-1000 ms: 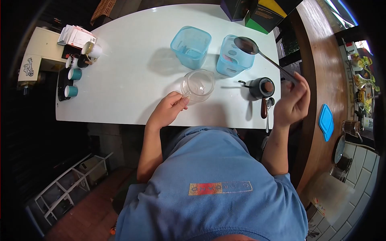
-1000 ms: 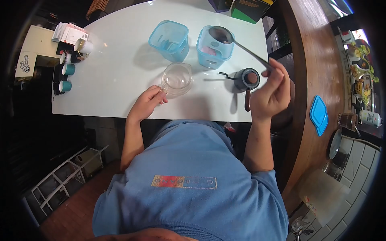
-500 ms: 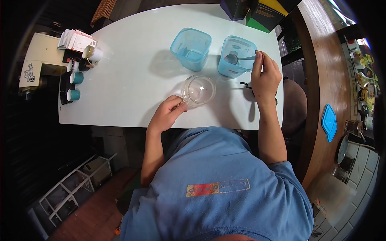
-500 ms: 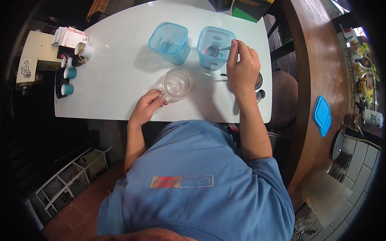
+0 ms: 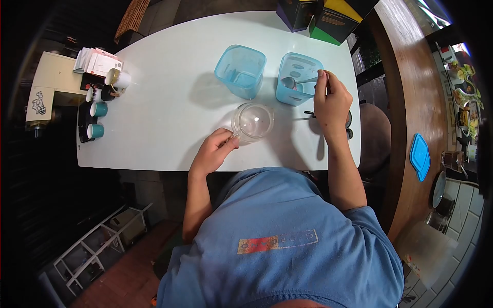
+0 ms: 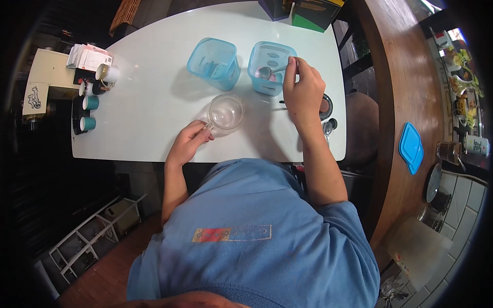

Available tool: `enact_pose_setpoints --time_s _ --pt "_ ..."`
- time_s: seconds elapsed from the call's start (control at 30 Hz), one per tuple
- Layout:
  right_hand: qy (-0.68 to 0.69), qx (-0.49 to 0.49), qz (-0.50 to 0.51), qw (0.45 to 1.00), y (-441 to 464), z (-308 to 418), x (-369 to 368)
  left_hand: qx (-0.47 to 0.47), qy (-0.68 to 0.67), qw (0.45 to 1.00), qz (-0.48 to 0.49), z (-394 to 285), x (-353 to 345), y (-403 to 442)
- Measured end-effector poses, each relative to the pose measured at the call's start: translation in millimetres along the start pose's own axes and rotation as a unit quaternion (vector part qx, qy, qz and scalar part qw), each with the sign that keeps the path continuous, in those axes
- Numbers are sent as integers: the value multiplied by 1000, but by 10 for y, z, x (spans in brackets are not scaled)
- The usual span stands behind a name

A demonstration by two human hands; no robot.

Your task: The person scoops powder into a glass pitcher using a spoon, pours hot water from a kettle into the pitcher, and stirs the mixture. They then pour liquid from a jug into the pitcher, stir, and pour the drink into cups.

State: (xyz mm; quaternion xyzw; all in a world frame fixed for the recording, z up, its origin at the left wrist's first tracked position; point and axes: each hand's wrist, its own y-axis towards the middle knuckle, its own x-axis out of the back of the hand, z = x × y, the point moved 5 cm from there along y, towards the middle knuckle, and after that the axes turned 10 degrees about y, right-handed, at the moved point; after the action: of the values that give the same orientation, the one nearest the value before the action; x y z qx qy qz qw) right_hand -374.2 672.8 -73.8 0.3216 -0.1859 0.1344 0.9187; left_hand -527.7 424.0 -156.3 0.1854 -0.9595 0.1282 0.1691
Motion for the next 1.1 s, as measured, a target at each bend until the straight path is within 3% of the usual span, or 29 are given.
enact_pose_setpoints --time_s 0.23,0.6,0.73,0.8,0.87,1.1 --pt "64 -91 -62 992 5 -43 211 3 -4 1000 -3 -9 11 4" --pt "204 -132 -161 957 27 -14 754 31 -12 999 17 -37 -59 48" --pt "208 -100 -180 956 19 62 909 52 -22 998 27 -66 -112 77" --pt "201 -107 -178 957 -31 64 972 52 -21 998 29 -87 -126 88" --pt "278 -138 -173 935 -89 28 986 52 -20 998 31 -94 -138 91" --pt "306 -109 -125 938 -376 193 914 41 -36 998 27 -95 -182 97"
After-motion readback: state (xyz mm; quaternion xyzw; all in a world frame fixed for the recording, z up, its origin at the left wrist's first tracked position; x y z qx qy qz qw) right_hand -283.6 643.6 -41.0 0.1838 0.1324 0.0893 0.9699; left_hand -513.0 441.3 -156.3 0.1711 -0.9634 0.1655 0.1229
